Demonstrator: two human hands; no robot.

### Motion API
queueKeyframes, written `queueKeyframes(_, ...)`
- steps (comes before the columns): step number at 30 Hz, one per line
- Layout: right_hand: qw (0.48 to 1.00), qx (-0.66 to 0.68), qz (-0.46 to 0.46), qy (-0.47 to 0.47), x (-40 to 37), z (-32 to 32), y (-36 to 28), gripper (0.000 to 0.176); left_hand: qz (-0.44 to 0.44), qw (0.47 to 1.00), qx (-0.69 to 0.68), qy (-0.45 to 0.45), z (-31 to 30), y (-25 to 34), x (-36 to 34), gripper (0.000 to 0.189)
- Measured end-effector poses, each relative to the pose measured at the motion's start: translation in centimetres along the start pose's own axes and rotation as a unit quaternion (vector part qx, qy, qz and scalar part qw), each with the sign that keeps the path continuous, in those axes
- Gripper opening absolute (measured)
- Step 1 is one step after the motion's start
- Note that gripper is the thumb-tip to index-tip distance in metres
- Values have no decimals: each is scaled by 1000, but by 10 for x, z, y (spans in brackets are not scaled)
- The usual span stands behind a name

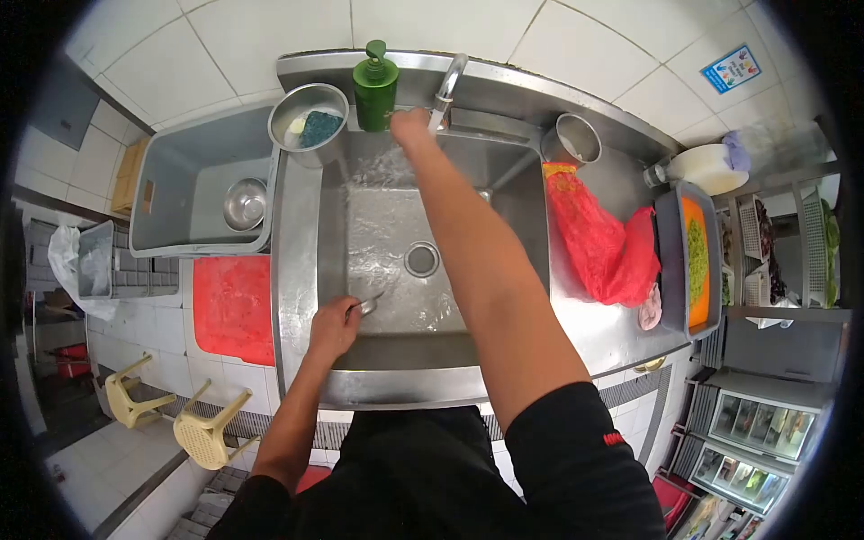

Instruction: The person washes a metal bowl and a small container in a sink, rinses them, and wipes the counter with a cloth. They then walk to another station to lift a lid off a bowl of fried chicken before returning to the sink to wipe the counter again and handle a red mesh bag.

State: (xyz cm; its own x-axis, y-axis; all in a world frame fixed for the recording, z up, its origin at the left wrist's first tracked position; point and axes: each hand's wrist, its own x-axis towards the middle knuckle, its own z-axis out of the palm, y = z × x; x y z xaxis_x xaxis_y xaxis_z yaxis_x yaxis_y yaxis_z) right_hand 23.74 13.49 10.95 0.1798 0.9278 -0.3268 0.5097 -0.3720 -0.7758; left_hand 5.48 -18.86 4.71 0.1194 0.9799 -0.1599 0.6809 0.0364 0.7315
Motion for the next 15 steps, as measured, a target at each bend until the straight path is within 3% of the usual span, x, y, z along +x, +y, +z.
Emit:
queueKeyframes(1,973,-228,-45,-11,21,4,7,37,-1,1000,0,-1,5,0,10,13)
queueKeyframes(2,892,-442,-87,-21,24,3,6,37,12,1000,-3,20,14,-4,23,14)
queueKeyframes(3,893,-442,-83,-22,23,6,11,37,26,999,-6,40,23,-7,36,15)
queueKeyframes(4,962,-259,-20,82,6,6,7,35,13,999,-15,38,30,-9,53,15)
queueKeyframes(5,980,-63,45,184,-3,3,6,34,1,999,-25,36,34,-7,72,16)
queueKeyframes(6,979,-64,47,186,1,-2,15,34,-9,999,-23,29,36,-1,92,17)
queueKeyframes(8,990,134,28,47,12,-13,36,39,10,999,-9,36,45,0,140,19)
queueKeyframes(9,989,133,31,50,1,-22,32,39,39,998,2,49,54,-4,167,20)
queueKeyframes(11,931,243,60,-266,-34,-41,14,27,19,998,52,-30,45,16,213,24)
queueKeyframes(12,931,243,64,-264,-37,-45,12,27,42,996,75,-26,54,11,241,26)
queueKeyframes(13,980,141,13,-137,-36,-47,12,30,66,993,98,-22,65,6,265,29)
queueKeyframes(14,999,35,-39,-7,-33,-48,13,36,68,985,146,-61,54,26,280,32)
queueKeyframes(15,998,7,-29,59,-19,-46,18,32,72,973,196,-99,42,47,291,35)
